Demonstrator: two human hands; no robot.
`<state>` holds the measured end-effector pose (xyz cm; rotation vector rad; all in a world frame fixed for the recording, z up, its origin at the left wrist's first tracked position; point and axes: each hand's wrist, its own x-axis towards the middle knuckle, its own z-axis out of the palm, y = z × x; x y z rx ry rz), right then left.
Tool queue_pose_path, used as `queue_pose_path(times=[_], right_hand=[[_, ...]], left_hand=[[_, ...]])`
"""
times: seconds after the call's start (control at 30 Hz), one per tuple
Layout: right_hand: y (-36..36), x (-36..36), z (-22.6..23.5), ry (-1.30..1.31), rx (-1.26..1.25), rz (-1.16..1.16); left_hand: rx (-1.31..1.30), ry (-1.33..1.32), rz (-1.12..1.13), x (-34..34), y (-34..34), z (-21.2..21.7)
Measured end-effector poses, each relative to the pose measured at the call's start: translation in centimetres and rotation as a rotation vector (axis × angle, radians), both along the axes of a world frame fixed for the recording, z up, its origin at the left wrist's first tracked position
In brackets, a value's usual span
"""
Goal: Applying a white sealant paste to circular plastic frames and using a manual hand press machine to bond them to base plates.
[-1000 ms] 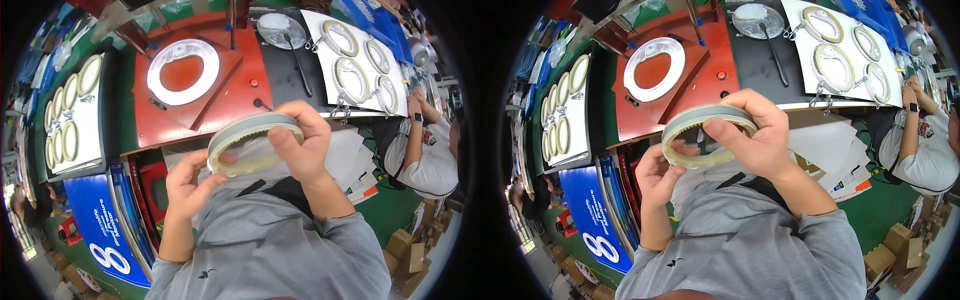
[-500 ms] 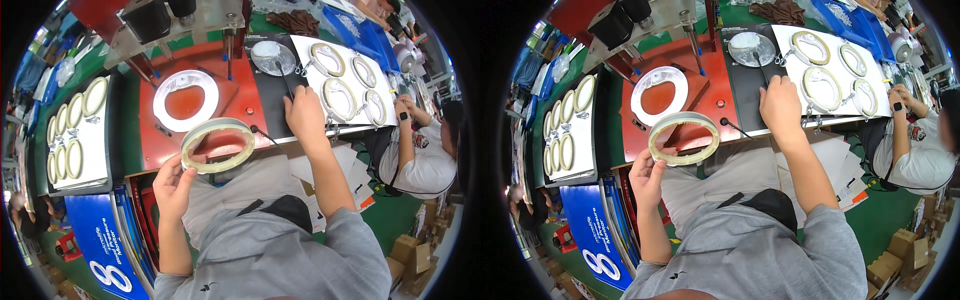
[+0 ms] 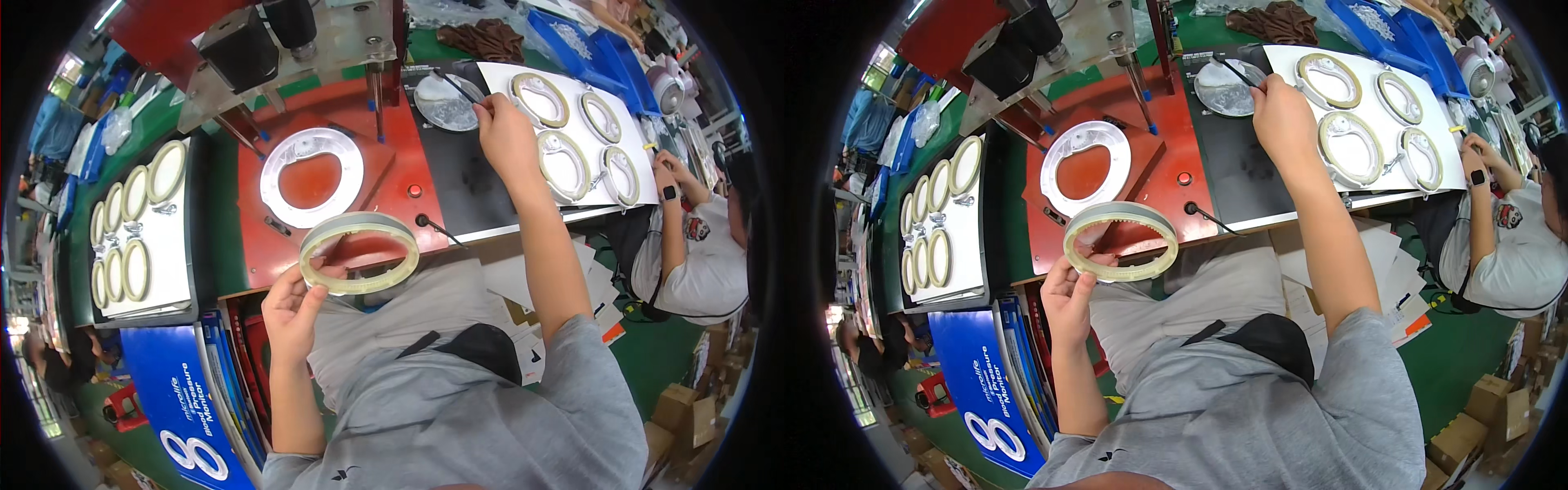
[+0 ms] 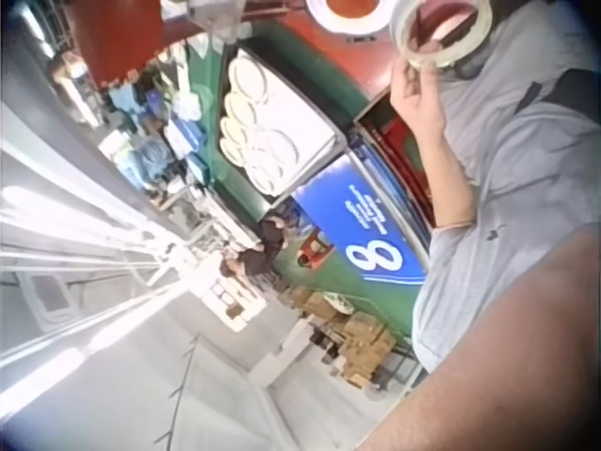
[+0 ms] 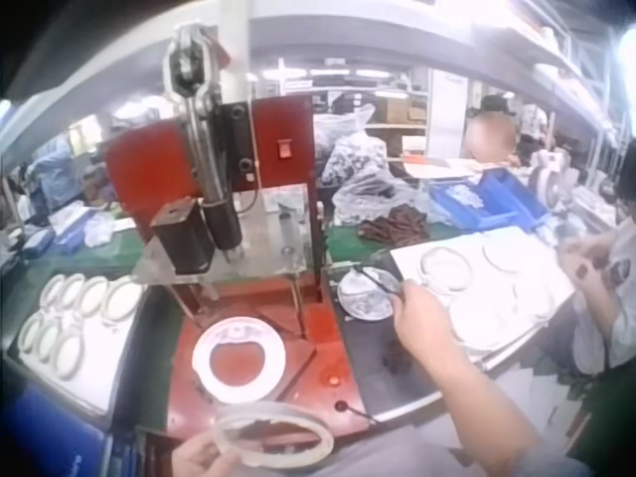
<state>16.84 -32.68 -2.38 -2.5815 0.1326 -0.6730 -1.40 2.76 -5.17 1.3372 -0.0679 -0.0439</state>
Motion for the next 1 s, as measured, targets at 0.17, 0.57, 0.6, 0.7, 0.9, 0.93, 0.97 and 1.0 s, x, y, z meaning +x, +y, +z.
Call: queue_pose_path(times=[0.17,0.57,0.6,0.7,0.9,0.93,0.97,1.0], right_hand=[[-0.3,-0.7,-0.3,0.0,-0.081,0.044],[-1.5,-11.6,5.2,0.24,0.857,0.224],[-1.3,-12.7,5.7,0.255,0.912,0.265],[-1.9,-15.0,5.8,0.3,1.031,0.402],[-1.3,-16.6,7.2,0.303,0.984,0.661],[-1.2,-16.6,7.6,0.307,0.991,0.665],[-0.9,-16.5,7.8,0.278,0.885,0.726],[-0.7,-16.4,8.1,0.247,0.778,0.785]], left_hand=[[0.028,-0.01,0.004,-0.2,0.1,-0.2],[0.307,-0.367,0.047,-0.3,1.1,6.6],[0.36,-0.477,0.043,0.5,0.9,7.2],[0.537,-0.727,0.037,2.2,-0.2,9.9],[0.627,-0.883,-0.012,2.6,-1.2,11.9],[0.589,-0.862,0.006,2.4,-1.4,11.6],[0.551,-0.842,0.024,2.3,-1.4,11.4],[0.55,-0.796,0.008,1.9,-1.2,11.4]])
